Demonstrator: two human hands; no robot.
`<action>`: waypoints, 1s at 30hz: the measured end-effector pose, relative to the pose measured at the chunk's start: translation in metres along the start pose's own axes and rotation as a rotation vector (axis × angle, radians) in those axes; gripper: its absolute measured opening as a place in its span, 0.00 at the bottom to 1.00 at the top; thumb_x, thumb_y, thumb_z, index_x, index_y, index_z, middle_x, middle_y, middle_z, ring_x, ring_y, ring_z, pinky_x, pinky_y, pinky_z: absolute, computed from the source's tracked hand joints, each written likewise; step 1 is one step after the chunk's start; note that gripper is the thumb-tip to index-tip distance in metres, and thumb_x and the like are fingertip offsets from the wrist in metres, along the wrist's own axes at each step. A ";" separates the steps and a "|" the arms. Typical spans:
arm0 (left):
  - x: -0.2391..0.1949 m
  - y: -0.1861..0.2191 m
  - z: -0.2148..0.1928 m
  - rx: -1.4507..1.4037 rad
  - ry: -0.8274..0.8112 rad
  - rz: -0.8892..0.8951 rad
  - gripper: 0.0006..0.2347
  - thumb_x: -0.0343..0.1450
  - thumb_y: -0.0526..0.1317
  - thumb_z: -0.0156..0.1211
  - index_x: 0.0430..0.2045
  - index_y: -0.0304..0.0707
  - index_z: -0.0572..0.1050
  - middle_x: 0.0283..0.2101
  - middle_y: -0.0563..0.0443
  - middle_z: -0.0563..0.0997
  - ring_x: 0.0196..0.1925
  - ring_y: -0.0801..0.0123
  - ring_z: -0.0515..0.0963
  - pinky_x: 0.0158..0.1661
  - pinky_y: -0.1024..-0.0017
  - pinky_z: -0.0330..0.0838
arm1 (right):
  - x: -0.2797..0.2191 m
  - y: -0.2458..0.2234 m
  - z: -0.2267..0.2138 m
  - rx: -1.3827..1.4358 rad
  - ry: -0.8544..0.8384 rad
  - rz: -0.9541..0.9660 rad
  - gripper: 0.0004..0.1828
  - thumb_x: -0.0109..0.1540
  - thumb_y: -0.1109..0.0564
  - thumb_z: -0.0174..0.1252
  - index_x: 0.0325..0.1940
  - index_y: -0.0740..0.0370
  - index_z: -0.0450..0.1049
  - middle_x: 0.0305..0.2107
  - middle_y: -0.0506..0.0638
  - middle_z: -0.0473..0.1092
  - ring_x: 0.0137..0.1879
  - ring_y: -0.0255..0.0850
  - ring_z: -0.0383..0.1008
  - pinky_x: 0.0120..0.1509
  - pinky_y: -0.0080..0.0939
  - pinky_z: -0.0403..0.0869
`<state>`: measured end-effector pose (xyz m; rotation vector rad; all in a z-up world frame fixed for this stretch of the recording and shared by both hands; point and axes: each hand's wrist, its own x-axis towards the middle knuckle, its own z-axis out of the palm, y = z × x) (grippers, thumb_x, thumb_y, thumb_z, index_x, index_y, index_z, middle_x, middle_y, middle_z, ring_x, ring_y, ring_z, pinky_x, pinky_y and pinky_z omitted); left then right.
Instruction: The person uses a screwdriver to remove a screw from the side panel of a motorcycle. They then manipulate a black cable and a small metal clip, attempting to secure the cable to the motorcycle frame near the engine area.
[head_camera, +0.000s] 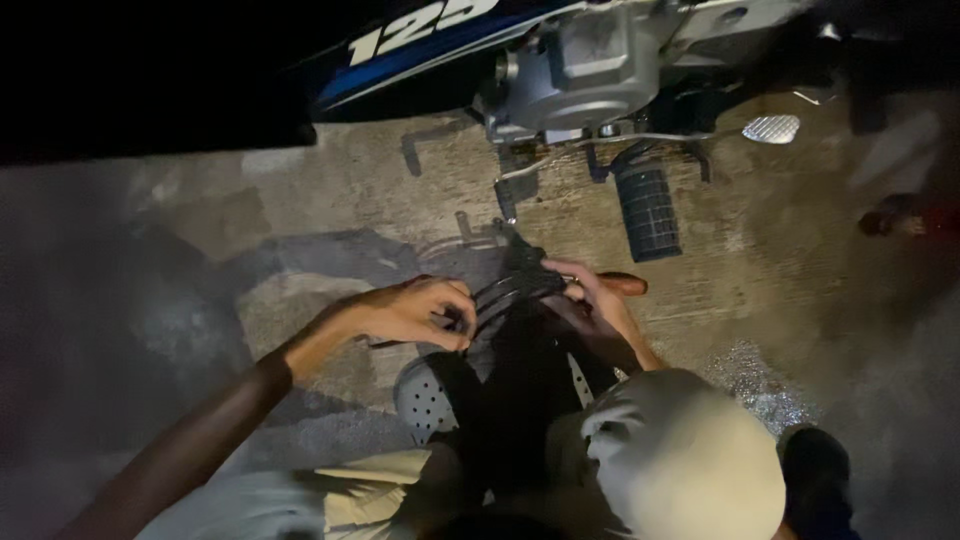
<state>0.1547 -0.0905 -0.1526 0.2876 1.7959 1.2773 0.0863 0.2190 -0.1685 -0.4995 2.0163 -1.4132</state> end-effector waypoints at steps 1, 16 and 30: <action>-0.002 0.019 -0.008 0.024 -0.041 0.114 0.13 0.69 0.45 0.68 0.39 0.37 0.81 0.48 0.47 0.81 0.57 0.59 0.79 0.61 0.54 0.71 | -0.005 -0.001 -0.006 -0.132 -0.011 0.033 0.30 0.61 0.62 0.67 0.68 0.62 0.70 0.21 0.47 0.71 0.30 0.31 0.71 0.39 0.29 0.71; -0.100 0.152 -0.096 0.445 0.354 0.441 0.08 0.73 0.44 0.62 0.38 0.41 0.79 0.54 0.45 0.79 0.58 0.62 0.79 0.56 0.63 0.73 | 0.011 -0.128 -0.078 0.013 0.266 -0.300 0.17 0.69 0.61 0.57 0.62 0.71 0.73 0.35 0.56 0.81 0.29 0.33 0.79 0.25 0.31 0.70; -0.066 0.051 -0.027 -0.543 0.782 0.273 0.11 0.74 0.42 0.57 0.47 0.36 0.76 0.71 0.42 0.68 0.71 0.54 0.72 0.66 0.58 0.67 | 0.033 -0.165 -0.060 -0.050 0.345 -0.440 0.16 0.73 0.68 0.56 0.65 0.75 0.70 0.46 0.59 0.77 0.51 0.42 0.82 0.55 0.37 0.79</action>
